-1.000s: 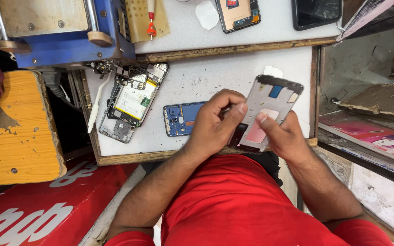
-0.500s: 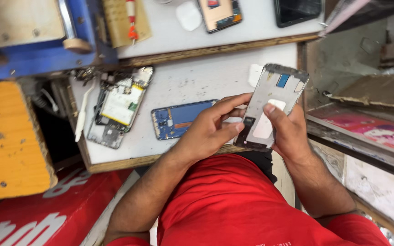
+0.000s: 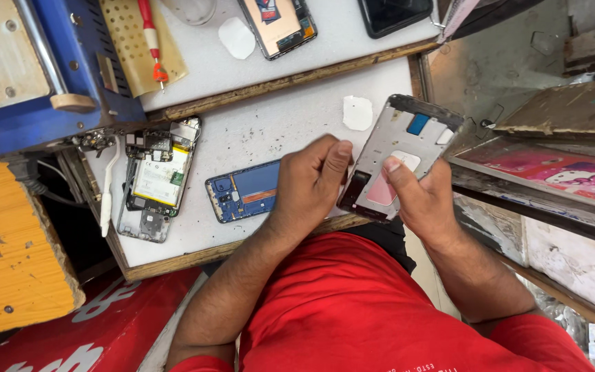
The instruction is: The person disassembles a smartphone by prying open the back cover with a metal tool. They remove the back cover, set it aside, and handle the internal components while working at a cluttered repair bench.
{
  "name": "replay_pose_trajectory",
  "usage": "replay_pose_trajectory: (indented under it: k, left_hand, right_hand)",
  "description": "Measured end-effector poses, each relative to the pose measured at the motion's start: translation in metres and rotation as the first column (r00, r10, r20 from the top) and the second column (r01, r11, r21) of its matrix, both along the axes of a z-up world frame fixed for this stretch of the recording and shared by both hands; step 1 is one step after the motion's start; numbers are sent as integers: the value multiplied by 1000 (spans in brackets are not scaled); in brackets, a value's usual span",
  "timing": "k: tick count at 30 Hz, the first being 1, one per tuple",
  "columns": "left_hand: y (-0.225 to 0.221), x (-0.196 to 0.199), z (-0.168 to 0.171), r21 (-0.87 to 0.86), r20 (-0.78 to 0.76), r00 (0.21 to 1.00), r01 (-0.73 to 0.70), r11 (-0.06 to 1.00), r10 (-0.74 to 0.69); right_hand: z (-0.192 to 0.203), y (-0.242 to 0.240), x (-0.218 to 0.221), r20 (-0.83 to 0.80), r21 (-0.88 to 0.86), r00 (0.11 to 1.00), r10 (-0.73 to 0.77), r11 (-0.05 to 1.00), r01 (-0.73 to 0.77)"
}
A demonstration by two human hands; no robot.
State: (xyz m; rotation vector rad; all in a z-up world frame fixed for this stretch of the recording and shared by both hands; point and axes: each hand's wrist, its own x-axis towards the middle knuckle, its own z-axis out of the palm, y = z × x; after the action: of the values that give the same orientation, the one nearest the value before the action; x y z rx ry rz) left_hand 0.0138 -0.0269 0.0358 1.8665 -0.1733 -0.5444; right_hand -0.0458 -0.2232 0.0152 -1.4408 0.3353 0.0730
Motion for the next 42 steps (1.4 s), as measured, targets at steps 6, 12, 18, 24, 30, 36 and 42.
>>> replay_pose_trajectory:
  k: [6,12,18,24,30,36,42]
  left_hand:
    - [8,2,9,-68,490,872,40,997,-1]
    - [33,0,12,276,641,752,-39,960,-154]
    - [97,-13,10,640,518,744,-10,768,-422]
    - [106,-10,6,580,523,818,-136,803,-239]
    - [69,-9,36,59,547,825,-208,976,142]
    - [48,6,47,119,526,839,-232,966,137]
    - [44,10,42,140,643,744,-346,928,180]
  right_hand:
    - [2,-5,2,78,-301,992,102,951,-74]
    - [-3,-16,3,-13,-226,994,113,968,-113]
    - [-14,-24,7,20,-9,984,178,984,-178]
    - [-2,-3,13,30,-186,960,277,945,-267]
    - [27,19,11,49,-581,896,440,743,-333]
    - [41,36,14,66,-762,885,460,596,-253]
    - [46,48,14,-23,-873,878,477,418,-251]
